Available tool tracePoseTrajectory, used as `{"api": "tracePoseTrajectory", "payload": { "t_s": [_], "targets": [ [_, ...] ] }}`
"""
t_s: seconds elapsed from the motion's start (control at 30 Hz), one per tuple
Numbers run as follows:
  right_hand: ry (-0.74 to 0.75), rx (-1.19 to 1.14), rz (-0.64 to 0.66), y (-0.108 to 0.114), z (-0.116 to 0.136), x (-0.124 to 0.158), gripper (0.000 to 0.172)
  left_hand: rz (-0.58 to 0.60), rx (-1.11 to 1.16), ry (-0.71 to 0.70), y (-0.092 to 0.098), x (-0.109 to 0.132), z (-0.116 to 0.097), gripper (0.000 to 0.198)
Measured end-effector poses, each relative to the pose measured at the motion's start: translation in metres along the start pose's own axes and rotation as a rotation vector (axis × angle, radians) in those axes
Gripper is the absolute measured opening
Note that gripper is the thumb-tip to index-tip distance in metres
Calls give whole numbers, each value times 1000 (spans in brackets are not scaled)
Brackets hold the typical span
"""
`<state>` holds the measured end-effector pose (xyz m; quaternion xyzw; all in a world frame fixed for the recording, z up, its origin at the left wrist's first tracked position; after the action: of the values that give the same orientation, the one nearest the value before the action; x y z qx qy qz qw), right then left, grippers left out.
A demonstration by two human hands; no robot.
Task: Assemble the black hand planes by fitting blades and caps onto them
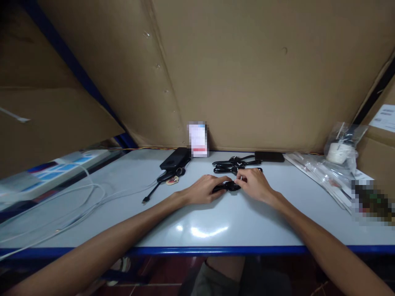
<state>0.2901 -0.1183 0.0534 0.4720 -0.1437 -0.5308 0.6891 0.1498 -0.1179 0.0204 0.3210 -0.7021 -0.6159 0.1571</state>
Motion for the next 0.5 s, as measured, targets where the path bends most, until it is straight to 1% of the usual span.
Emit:
{"api": "tracePoseTrajectory", "payload": {
  "t_s": [0.07,0.2,0.27,0.33,0.5],
  "targets": [
    [48,34,34,0,4,2,14,4,6,12,0,0,1,36],
    [169,182,184,-11,18,13,42,-2,8,12,1,0,0,34],
    [204,236,248,-16,23,18,49,-7,13,8,1,0,0,35],
    [207,222,275,-16,25,21,50,-9,23,8,2,0,0,38],
    [177,172,281,-12,22,19,43,2,50,27,0,0,3,45]
  ]
}}
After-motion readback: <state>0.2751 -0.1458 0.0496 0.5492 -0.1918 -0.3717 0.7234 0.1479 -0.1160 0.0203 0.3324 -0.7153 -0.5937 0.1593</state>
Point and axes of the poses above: each hand's wrist, its own x-axis away from the middle knuckle, its own y-axis out of the back of the hand, z = x × y, the point moved 8 cm from there along -x, towards the middle knuckle
